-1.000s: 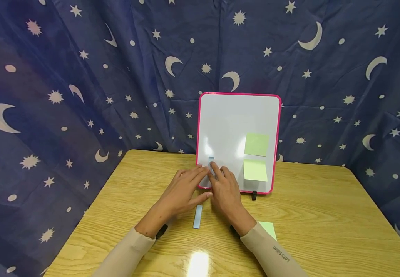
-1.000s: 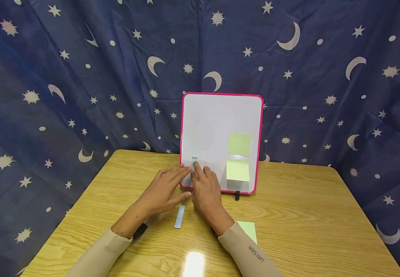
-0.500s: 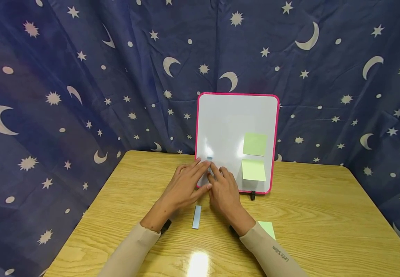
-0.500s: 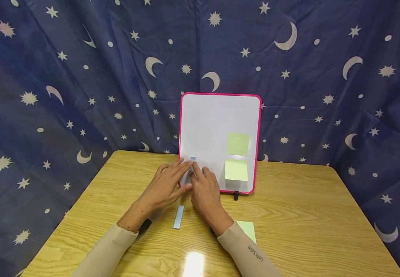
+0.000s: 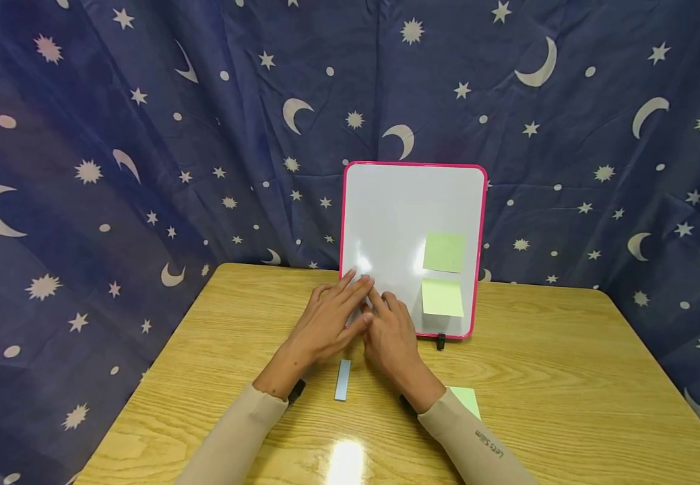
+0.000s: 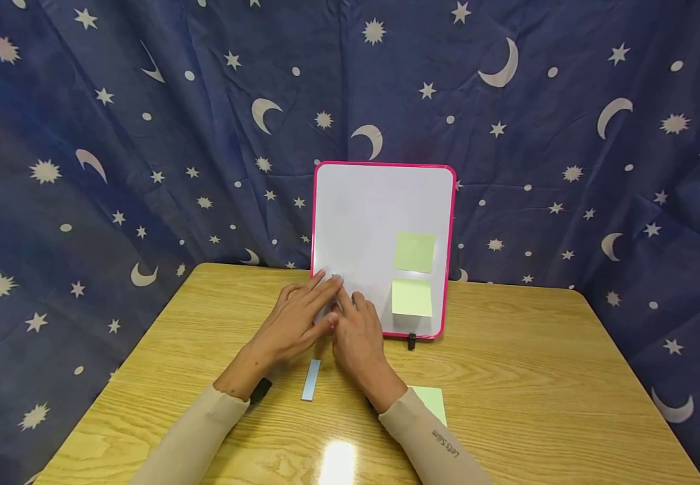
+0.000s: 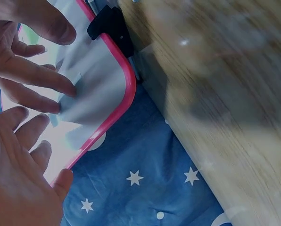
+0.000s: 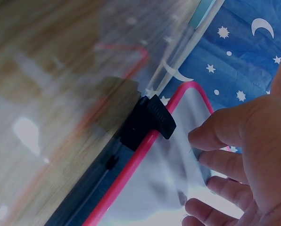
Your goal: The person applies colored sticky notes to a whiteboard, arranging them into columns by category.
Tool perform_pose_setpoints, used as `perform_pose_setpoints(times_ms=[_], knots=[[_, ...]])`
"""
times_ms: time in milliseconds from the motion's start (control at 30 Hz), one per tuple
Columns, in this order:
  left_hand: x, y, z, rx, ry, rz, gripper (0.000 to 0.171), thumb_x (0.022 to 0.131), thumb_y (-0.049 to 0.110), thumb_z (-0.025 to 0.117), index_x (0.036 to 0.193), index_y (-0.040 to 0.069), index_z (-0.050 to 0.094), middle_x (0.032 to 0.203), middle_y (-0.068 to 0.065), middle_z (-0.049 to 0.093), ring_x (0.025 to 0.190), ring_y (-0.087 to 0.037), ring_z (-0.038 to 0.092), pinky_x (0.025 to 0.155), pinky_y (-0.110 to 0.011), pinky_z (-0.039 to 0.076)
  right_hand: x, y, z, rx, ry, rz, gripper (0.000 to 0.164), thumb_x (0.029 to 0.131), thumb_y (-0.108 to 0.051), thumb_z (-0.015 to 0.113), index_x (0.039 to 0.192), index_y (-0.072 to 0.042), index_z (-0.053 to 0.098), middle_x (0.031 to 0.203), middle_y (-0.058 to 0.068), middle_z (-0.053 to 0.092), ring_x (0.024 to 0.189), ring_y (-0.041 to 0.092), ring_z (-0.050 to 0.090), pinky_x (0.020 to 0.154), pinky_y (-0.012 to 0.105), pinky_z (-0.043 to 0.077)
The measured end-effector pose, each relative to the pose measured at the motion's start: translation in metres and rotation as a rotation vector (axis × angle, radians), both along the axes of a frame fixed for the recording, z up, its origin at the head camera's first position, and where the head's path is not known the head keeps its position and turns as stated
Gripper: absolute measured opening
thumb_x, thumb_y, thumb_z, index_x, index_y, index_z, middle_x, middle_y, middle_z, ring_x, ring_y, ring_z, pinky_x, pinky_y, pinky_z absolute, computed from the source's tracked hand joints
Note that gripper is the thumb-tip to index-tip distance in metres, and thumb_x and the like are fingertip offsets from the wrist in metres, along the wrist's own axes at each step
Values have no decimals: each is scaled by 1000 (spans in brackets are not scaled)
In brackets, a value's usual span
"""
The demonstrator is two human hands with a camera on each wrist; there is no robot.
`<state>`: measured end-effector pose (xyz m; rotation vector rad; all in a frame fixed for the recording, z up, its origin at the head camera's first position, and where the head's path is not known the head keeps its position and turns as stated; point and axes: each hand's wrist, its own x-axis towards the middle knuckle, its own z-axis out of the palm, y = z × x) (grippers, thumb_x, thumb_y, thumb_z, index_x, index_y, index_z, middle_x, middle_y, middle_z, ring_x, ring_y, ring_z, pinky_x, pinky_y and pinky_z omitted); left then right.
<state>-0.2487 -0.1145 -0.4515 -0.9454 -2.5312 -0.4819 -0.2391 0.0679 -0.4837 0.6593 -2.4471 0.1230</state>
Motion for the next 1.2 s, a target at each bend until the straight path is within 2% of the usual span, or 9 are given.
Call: perform_pose_setpoints(times_ms=[100,267,533,733,933,1200], knots=[[-2,3,-1,3,-15,5,73,112,63,19,167,18,36,169,1,40,162,-24,25,118,-58,30,-1,0,0,-17,7,10,51,80,-13,84,130,-5,76,151,10,57,117,34,56,94,49,52],[-5,6,-1,3,-21,10,65,114,56,26,168,20,36,169,2,40,162,-25,22,119,-61,29,-1,0,0,-29,25,19,45,77,-10,83,122,-4,78,149,9,57,116,34,57,92,49,53],[-9,9,-1,0,-50,19,66,114,57,26,169,22,32,170,5,36,163,-23,19,122,-59,25,-1,-1,1,-9,-11,0,39,79,-11,82,117,-2,79,153,10,55,120,35,56,94,50,53],[-9,9,0,33,-75,3,65,114,56,28,169,20,32,170,4,37,163,-23,19,122,-60,24,0,-1,2,-6,-11,-7,40,79,-10,80,118,1,79,150,13,58,120,35,57,94,49,53],[-10,8,0,22,-69,4,65,114,54,31,169,19,32,170,4,37,163,-23,18,122,-60,24,0,-1,2,-10,-24,-17,40,80,-9,79,119,1,78,150,12,58,119,35,56,94,50,52],[-11,4,-1,9,-68,33,63,114,53,33,168,21,32,170,6,37,163,-23,18,121,-62,26,0,-1,2,-9,-9,2,34,82,-10,79,115,-1,80,152,13,56,119,36,57,92,51,54]])
